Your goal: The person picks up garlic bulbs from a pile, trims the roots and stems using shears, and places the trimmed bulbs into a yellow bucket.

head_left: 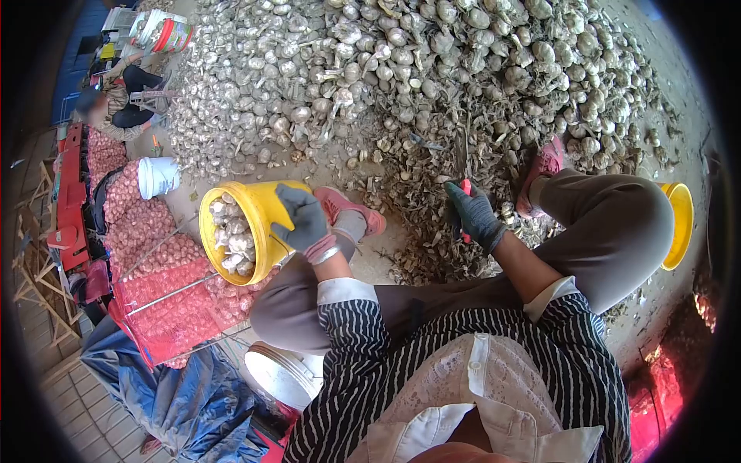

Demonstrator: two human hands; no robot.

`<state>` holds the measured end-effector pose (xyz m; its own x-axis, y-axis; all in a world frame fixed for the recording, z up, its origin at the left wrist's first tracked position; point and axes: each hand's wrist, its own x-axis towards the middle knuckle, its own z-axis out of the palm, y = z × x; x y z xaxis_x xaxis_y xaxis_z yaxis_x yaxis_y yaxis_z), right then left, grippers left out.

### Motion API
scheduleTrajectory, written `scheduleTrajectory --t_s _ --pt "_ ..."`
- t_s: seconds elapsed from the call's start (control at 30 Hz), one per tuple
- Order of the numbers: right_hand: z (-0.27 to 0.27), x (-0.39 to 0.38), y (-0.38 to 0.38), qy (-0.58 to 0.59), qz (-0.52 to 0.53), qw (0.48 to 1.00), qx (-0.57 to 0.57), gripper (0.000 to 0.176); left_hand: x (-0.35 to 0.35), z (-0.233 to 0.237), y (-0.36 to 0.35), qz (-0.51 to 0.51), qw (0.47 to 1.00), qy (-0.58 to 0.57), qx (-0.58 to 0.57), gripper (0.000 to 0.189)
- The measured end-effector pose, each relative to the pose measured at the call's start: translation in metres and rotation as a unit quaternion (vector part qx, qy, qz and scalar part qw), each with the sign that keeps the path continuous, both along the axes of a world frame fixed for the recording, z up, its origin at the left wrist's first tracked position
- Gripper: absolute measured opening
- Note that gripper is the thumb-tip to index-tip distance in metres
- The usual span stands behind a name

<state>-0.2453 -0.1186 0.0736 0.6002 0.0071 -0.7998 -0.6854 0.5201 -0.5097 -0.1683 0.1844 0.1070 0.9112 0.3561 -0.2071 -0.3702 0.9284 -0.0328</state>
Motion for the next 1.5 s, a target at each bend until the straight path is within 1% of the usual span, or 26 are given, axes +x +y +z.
scheduleTrajectory --t_s 0.07,0.13,0.17,0.2,0.27,0.3,0.37,0.4,0.47,0.5,0.57,0.6,0.67,0.73,0.77,0.8,0.9,1.0,1.03,1.13,1.17,1.27,1.33,1.43,1.47,1.5 --pt "-0.009 -0.002 0.0 -0.076 0.03 0.997 -0.004 0.019 0.021 -0.031 -0.035 -0.121 0.953 0.215 0.173 0.055" --pt "-0.006 0.0 0.001 -0.073 0.037 0.997 -0.002 0.021 0.052 -0.07 -0.067 -0.234 0.847 0.353 0.321 0.042" --pt "-0.009 0.0 0.003 -0.067 0.018 0.997 0.016 0.021 0.067 -0.098 -0.076 -0.273 0.795 0.393 0.374 0.037" --pt "-0.011 0.001 0.004 -0.061 -0.003 0.998 0.035 0.021 0.082 -0.12 -0.082 -0.279 0.794 0.393 0.371 0.037" --pt "-0.015 0.004 0.004 -0.039 -0.001 0.999 0.019 0.021 0.109 -0.161 -0.094 -0.352 0.685 0.364 0.524 0.042" --pt "-0.01 0.007 0.003 -0.03 0.015 0.999 0.011 0.021 0.12 -0.183 -0.1 -0.357 0.684 0.365 0.521 0.042" --pt "-0.001 0.014 0.001 -0.021 0.035 0.999 0.008 0.023 0.141 -0.221 -0.113 -0.329 0.42 0.3 0.791 0.051" --pt "-0.004 0.015 0.002 -0.017 0.031 0.999 0.006 0.023 0.151 -0.229 -0.115 -0.356 0.295 0.266 0.846 0.056" --pt "-0.014 0.014 0.004 -0.01 -0.011 0.999 0.032 0.026 0.143 -0.221 -0.139 -0.297 0.161 0.328 0.882 0.056" --pt "-0.019 0.013 0.002 -0.013 0.021 0.999 0.022 0.03 0.14 -0.224 -0.139 -0.302 0.159 0.327 0.881 0.056" --pt "-0.021 0.013 -0.003 -0.006 0.049 0.999 0.01 0.033 0.13 -0.229 -0.132 -0.33 0.262 0.3 0.856 0.043" --pt "-0.02 0.013 -0.004 -0.004 0.08 0.997 -0.001 0.036 0.119 -0.24 -0.123 -0.331 0.259 0.302 0.856 0.043" --pt "-0.029 0.011 -0.001 -0.014 0.1 0.995 -0.026 0.039 0.098 -0.252 -0.109 -0.428 0.576 0.404 0.567 0.027" --pt "-0.028 0.011 0.002 -0.027 0.119 0.991 -0.051 0.042 0.076 -0.192 -0.121 -0.438 0.777 0.343 0.294 0.013" --pt "-0.019 0.013 -0.001 -0.064 0.171 0.973 -0.141 0.041 0.065 -0.18 -0.12 -0.432 0.819 0.29 0.244 0.021" --pt "-0.006 0.017 -0.004 -0.102 0.218 0.943 -0.231 0.04 0.057 -0.166 -0.122 -0.428 0.821 0.287 0.247 0.021" --pt "0.007 0.018 -0.012 -0.153 0.282 0.89 -0.324 0.053 0.042 -0.145 -0.127 -0.447 0.873 0.187 0.052 0.038" --pt "0.02 0.015 -0.016 -0.208 0.326 0.796 -0.465 0.056 0.021 -0.111 -0.158 -0.375 0.881 0.248 0.151 0.04" --pt "0.025 0.013 -0.018 -0.213 0.351 0.735 -0.539 0.057 0.014 -0.079 -0.169 -0.418 0.865 0.237 0.143 0.042" --pt "0.031 0.01 -0.018 -0.224 0.344 0.687 -0.599 0.059 -0.006 -0.064 -0.163 -0.473 0.866 0.134 0.096 0.044" --pt "0.035 0.007 -0.019 -0.23 0.34 0.686 -0.601 0.059 -0.012 -0.039 -0.166 -0.524 0.839 0.118 0.085 0.042" --pt "0.041 -0.002 -0.021 -0.253 0.328 0.693 -0.589 0.052 -0.032 -0.039 -0.161 -0.509 0.856 0.089 0.025 0.039" --pt "0.044 -0.006 -0.022 -0.257 0.375 0.738 -0.499 0.042 -0.042 -0.036 -0.156 -0.491 0.86 0.124 0.062 0.036" --pt "0.031 -0.02 -0.014 -0.295 0.391 0.722 -0.489 0.037 -0.042 -0.031 -0.154 -0.516 0.855 0.017 -0.045 0.03" --pt "0.033 -0.023 -0.011 -0.297 0.408 0.716 -0.482 0.033 -0.044 -0.03 -0.152 -0.515 0.856 0.017 -0.045 0.03" --pt "0.036 -0.025 -0.012 -0.307 0.391 0.736 -0.46 0.033 -0.045 -0.03 -0.151 -0.473 0.875 0.068 0.076 0.029"
